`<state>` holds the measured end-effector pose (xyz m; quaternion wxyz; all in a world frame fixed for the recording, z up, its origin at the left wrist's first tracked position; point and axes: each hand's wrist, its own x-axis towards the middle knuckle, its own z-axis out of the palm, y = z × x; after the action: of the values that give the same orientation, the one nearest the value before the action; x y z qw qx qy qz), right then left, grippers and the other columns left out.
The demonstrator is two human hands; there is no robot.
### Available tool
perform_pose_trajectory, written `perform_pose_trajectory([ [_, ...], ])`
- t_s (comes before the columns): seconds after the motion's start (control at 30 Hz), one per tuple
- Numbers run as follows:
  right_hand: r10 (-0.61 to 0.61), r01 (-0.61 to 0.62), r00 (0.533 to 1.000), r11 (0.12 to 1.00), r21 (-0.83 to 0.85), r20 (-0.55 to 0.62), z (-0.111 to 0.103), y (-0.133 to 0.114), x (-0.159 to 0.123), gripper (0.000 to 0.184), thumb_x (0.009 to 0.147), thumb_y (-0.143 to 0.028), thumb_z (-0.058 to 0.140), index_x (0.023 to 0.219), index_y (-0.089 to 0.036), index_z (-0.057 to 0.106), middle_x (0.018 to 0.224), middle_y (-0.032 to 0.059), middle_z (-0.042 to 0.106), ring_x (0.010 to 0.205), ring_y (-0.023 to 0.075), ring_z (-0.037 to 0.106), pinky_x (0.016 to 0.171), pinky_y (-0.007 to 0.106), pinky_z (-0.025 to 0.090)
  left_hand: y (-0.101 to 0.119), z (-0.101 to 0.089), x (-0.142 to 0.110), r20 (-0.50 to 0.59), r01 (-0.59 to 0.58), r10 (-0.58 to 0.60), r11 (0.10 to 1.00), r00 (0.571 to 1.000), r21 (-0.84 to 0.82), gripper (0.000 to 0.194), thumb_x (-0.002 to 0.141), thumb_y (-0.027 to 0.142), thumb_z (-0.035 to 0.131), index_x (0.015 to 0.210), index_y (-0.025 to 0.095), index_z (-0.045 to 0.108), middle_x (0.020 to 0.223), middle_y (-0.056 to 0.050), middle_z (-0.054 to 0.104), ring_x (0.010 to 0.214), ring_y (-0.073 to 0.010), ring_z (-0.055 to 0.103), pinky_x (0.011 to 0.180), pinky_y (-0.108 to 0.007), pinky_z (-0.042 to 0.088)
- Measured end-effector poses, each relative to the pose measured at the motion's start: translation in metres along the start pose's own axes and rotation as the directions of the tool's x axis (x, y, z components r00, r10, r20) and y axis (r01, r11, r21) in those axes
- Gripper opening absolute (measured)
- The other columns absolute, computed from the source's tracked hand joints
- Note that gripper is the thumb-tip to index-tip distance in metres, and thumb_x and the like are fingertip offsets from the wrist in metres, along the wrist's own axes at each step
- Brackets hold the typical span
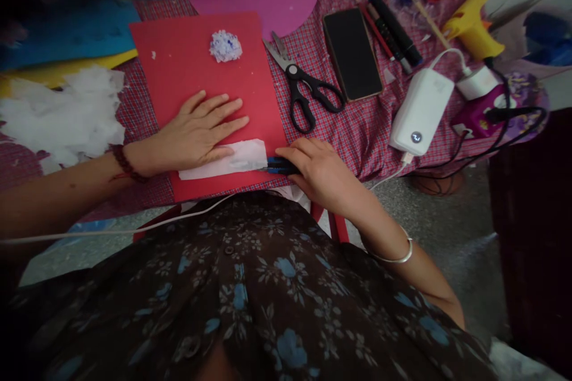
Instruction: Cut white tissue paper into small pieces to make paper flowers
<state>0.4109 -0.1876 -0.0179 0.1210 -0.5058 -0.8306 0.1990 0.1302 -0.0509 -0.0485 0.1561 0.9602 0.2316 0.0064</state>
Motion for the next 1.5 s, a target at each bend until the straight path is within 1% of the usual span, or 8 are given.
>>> perform_pose_trajectory([
  [0.3,-0.052,0.044,0.991,0.997,0.070,0.125,-0.010,-0.004,0.017,0.034,0.092,-0.016,0.055,0.125,-0.019,0.064,0.115,0.0145,0.067,0.109,0.0324,0.061,0.095,0.050,0.050,0.002,-0.003,0.001,-0.015,0.000,0.000,1.000,1.000,-0.012,0.059,0.101,0.052,0.041,0.155,0.029,0.041,0.168,-0.007,0.030,0.155,-0.0333,0.023,0.124,-0.062,0.013],
  [0.63,-0.098,0.088,0.987,0.993,0.083,0.126,-0.003,-0.013,0.026,0.032,0.093,-0.015,0.057,0.124,-0.020,0.063,0.114,0.0136,0.065,0.105,0.0307,0.061,0.092,0.047,0.051,-0.001,0.001,0.001,-0.029,-0.023,0.024,0.999,0.999,0.034,0.061,0.103,0.056,0.034,0.156,0.025,0.039,0.169,-0.004,0.028,0.155,-0.0321,0.023,0.126,-0.060,0.012],
  [0.7,-0.090,0.078,0.988,0.993,0.091,0.128,-0.001,-0.015,0.024,0.032,0.093,-0.017,0.057,0.124,-0.021,0.062,0.113,0.0133,0.065,0.105,0.0309,0.061,0.092,0.048,0.051,-0.001,0.001,0.002,-0.023,-0.025,0.026,0.999,0.999,0.026,0.062,0.102,0.059,0.034,0.155,0.027,0.038,0.169,-0.002,0.027,0.155,-0.0317,0.023,0.126,-0.060,0.012],
  [0.83,-0.045,0.034,0.991,0.995,0.092,0.124,0.002,-0.019,0.008,0.031,0.098,-0.022,0.054,0.127,-0.022,0.060,0.115,0.0134,0.064,0.109,0.0310,0.061,0.094,0.048,0.052,0.000,-0.001,0.002,-0.008,-0.030,0.030,0.999,1.000,0.028,0.062,0.102,0.053,0.041,0.156,0.024,0.038,0.169,-0.007,0.027,0.155,-0.0331,0.023,0.125,-0.061,0.013],
  [1.0,-0.010,0.006,0.999,0.997,0.079,0.045,0.006,-0.022,-0.010,0.030,0.099,-0.025,0.054,0.128,-0.018,0.059,0.116,0.0152,0.064,0.107,0.0300,0.062,0.094,0.048,0.052,0.002,-0.003,0.002,0.013,0.013,-0.013,0.999,1.000,-0.035,0.061,0.098,0.047,0.051,0.156,0.031,0.040,0.168,-0.006,0.030,0.155,-0.0342,0.022,0.125,-0.062,0.011],
  [1.13,-0.009,0.006,0.999,0.998,0.060,0.049,0.006,-0.024,-0.011,0.029,0.101,-0.028,0.051,0.127,-0.019,0.059,0.115,0.0151,0.065,0.107,0.0297,0.062,0.093,0.048,0.053,-0.003,-0.004,0.002,0.006,-0.007,0.008,0.997,1.000,-0.082,0.061,0.100,0.057,0.042,0.155,0.030,0.041,0.168,-0.005,0.029,0.156,-0.0331,0.021,0.125,-0.060,0.009],
  [1.3,-0.013,0.009,0.998,0.998,0.064,0.067,0.003,-0.024,-0.008,0.029,0.101,-0.027,0.051,0.126,-0.016,0.061,0.113,0.0160,0.067,0.104,0.0297,0.063,0.090,0.046,0.054,-0.013,-0.010,-0.006,0.052,-0.044,0.051,0.992,0.997,-0.118,0.075,0.096,0.074,0.028,0.154,0.028,0.040,0.168,0.000,0.029,0.155,-0.0301,0.021,0.127,-0.058,0.006],
  [1.5,-0.014,0.009,0.997,0.998,0.059,0.078,0.003,-0.020,0.000,0.031,0.098,-0.023,0.053,0.127,-0.015,0.063,0.116,0.0168,0.066,0.109,0.0329,0.062,0.094,0.049,0.052,-0.013,-0.011,-0.012,0.067,-0.081,0.082,0.997,0.994,-0.010,0.065,0.102,0.060,0.029,0.156,0.025,0.036,0.170,-0.004,0.024,0.155,-0.0318,0.019,0.124,-0.060,0.005],
])
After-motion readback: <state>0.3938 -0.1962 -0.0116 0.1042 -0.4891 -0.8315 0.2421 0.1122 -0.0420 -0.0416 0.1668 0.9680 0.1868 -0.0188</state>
